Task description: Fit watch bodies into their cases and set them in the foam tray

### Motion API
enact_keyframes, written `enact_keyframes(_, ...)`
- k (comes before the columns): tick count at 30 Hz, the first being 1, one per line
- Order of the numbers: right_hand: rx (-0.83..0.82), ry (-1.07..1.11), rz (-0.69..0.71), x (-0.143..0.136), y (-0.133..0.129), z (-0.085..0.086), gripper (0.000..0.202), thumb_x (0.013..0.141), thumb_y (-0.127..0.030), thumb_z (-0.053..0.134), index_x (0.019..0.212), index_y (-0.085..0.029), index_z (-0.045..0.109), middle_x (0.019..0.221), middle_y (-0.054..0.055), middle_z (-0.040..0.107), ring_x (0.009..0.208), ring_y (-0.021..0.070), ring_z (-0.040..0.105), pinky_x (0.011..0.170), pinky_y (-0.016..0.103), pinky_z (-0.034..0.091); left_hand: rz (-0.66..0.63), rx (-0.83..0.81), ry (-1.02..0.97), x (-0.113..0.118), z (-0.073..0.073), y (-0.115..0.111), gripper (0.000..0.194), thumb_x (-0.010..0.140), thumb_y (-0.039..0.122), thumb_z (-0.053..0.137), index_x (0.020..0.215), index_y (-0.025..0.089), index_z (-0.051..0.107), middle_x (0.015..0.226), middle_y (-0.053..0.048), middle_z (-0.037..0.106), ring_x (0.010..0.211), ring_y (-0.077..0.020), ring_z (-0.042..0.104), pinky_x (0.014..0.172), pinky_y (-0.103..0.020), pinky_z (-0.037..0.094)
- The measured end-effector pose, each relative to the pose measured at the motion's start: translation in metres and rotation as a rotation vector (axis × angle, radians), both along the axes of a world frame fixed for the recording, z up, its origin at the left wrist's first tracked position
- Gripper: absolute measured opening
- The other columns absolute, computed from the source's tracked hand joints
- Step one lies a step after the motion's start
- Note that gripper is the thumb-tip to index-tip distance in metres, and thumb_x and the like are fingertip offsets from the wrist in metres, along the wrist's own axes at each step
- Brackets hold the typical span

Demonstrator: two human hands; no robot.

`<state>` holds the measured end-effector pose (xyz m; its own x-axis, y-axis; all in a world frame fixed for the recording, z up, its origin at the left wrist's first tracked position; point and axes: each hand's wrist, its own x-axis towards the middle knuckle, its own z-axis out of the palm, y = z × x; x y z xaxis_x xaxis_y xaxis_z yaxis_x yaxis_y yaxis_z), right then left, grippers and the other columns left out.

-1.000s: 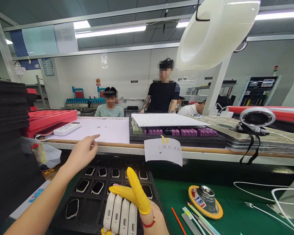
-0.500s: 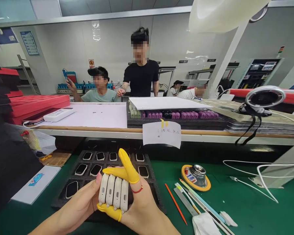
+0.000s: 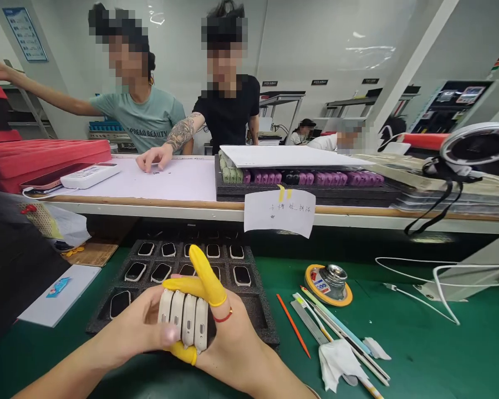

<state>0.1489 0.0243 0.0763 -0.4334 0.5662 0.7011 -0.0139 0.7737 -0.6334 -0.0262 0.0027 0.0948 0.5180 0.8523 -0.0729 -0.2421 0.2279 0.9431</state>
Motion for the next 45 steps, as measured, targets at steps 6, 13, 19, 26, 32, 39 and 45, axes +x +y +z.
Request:
enact_keyframes(6,0.15,-0.195,-0.033,0.001,-0.004,-0.004,0.081,0.086,-0.018,0.071,0.154,-0.035,0.031,0.136,0.006,0.063,0.128,0.0267,0.06,0.112,0.044,0.048,0.013,0.092,0.052,0.005,0.001,-0.001,0.037,0.063,0.023,0.091,0.096,0.018,0.075,0.091,-0.001,0.074,0.086,-0.0171,0.066,0.082,-0.028,0.053)
enact_keyframes(13,-0.156,0.064,0.069,0.021,-0.006,0.002,0.085,0.09,-0.055,0.064,0.159,-0.035,0.018,0.157,0.009,0.042,0.138,0.0343,0.05,0.113,0.052,0.045,0.266,0.503,0.485,0.002,0.004,-0.014,0.044,0.071,0.029,0.087,0.112,0.026,0.073,0.113,-0.003,0.077,0.097,-0.0225,0.072,0.085,-0.03,0.056)
enact_keyframes(19,-0.583,-0.016,0.168,0.022,0.008,-0.004,0.084,0.086,-0.069,0.059,0.156,-0.032,0.029,0.129,0.012,0.068,0.109,0.0304,0.072,0.09,0.044,0.062,0.291,0.847,0.478,0.003,0.003,-0.011,0.038,0.077,0.02,0.082,0.113,0.027,0.07,0.113,-0.001,0.078,0.107,-0.022,0.07,0.1,-0.034,0.048)
enact_keyframes(26,-0.575,0.106,0.142,-0.008,-0.007,0.001,0.095,0.062,-0.055,0.089,0.143,-0.03,0.046,0.101,0.005,0.072,0.087,0.0246,0.076,0.069,0.031,0.067,0.263,0.898,0.462,0.005,-0.008,-0.009,0.037,0.082,0.022,0.077,0.117,0.033,0.071,0.13,-0.005,0.066,0.125,-0.0252,0.059,0.106,-0.037,0.047)
enact_keyframes(32,-0.28,0.112,-0.035,-0.003,-0.007,-0.004,0.059,0.069,-0.048,0.088,0.12,-0.032,0.062,0.096,0.004,0.076,0.082,0.0244,0.076,0.074,0.033,0.066,0.172,0.566,0.454,-0.001,-0.009,-0.017,0.12,0.07,0.021,0.088,0.156,0.047,0.009,0.164,-0.008,0.024,0.153,-0.0346,0.017,0.119,-0.054,0.029)
enact_keyframes(39,-0.096,-0.017,-0.113,0.004,-0.004,-0.008,0.059,0.078,-0.028,0.083,0.131,-0.03,0.056,0.127,0.009,0.07,0.118,0.0315,0.067,0.102,0.046,0.058,-0.034,-0.001,-0.026,0.008,0.004,-0.008,0.05,0.074,0.023,0.084,0.121,0.021,0.065,0.11,-0.006,0.07,0.107,-0.023,0.067,0.096,-0.037,0.052)
enact_keyframes(45,-0.078,-0.037,-0.074,0.004,-0.004,-0.007,0.062,0.077,-0.024,0.082,0.133,-0.031,0.056,0.126,0.008,0.07,0.116,0.0302,0.068,0.103,0.045,0.058,-0.048,0.041,0.003,0.006,0.008,-0.004,0.039,0.071,0.011,0.083,0.107,0.021,0.071,0.094,0.0,0.07,0.095,-0.0181,0.067,0.089,-0.031,0.053)
